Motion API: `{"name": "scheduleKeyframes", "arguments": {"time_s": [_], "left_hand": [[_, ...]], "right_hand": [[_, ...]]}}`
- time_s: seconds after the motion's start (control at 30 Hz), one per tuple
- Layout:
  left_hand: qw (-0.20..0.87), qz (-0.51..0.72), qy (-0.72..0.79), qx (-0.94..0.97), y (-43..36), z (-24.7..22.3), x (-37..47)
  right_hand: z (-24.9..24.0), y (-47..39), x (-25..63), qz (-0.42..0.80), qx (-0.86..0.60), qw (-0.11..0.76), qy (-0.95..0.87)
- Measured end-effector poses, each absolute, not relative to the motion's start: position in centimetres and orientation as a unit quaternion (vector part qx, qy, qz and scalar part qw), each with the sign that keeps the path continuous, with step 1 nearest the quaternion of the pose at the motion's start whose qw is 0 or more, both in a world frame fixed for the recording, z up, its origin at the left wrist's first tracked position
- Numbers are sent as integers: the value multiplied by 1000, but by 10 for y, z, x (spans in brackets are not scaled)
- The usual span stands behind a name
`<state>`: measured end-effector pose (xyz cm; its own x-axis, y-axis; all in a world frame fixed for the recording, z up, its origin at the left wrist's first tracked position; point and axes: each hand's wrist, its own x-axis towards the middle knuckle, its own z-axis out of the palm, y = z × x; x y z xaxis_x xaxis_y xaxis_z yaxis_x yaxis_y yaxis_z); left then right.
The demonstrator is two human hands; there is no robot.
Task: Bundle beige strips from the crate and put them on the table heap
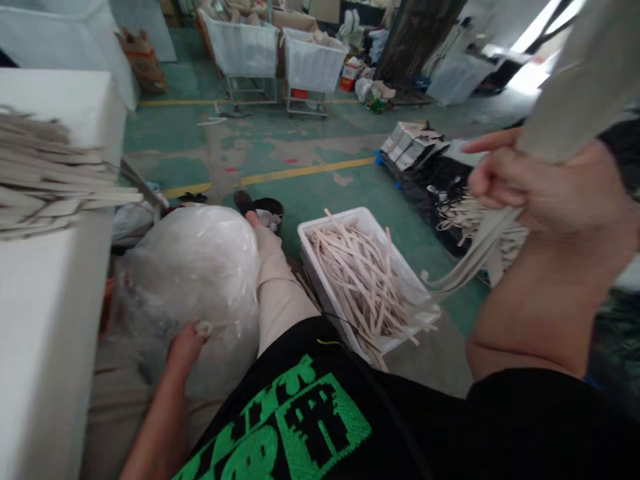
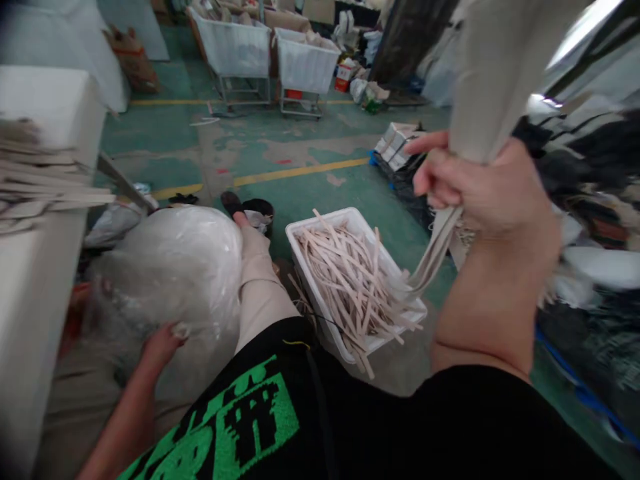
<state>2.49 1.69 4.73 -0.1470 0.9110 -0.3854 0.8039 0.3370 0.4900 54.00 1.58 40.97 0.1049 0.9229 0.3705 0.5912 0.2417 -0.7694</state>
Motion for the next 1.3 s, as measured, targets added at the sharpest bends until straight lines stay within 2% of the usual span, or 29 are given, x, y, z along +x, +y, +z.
{"name": "scheduleKeyframes", "arguments": {"time_s": [0.07,0.1,0.2,0.3,0.37,0.47,0.57,0.77,0.97,1.1,1.3], "left_hand": [[347,160,771,510,12,63,22],[384,245,764,458,7,72,20],[423,428,702,381,-12,105,19],[416,479,675,378,-35,140,25],[415,502,662,372,-48,158,32],[414,526,644,372,-60,173,42],[421,528,632,381,-63,176,51],[436,520,633,372,-59,157,57],[494,486,632,347,-60,129,50],[539,443,626,350,-62,121,49],[614,357,591,382,-61,112,62]], "right_hand": [[405,31,512,258,-551,494,-621],[398,41,497,293,-543,493,-613],[358,76,440,450,-500,444,-592],[296,93,362,658,-375,320,-569],[254,87,309,735,-321,228,-552],[204,65,248,787,-291,116,-531],[177,47,216,796,-312,75,-514],[163,51,200,776,-390,153,-471],[172,76,208,693,-419,216,-546],[177,93,214,680,-415,270,-540],[188,106,211,669,-410,289,-549]]}}
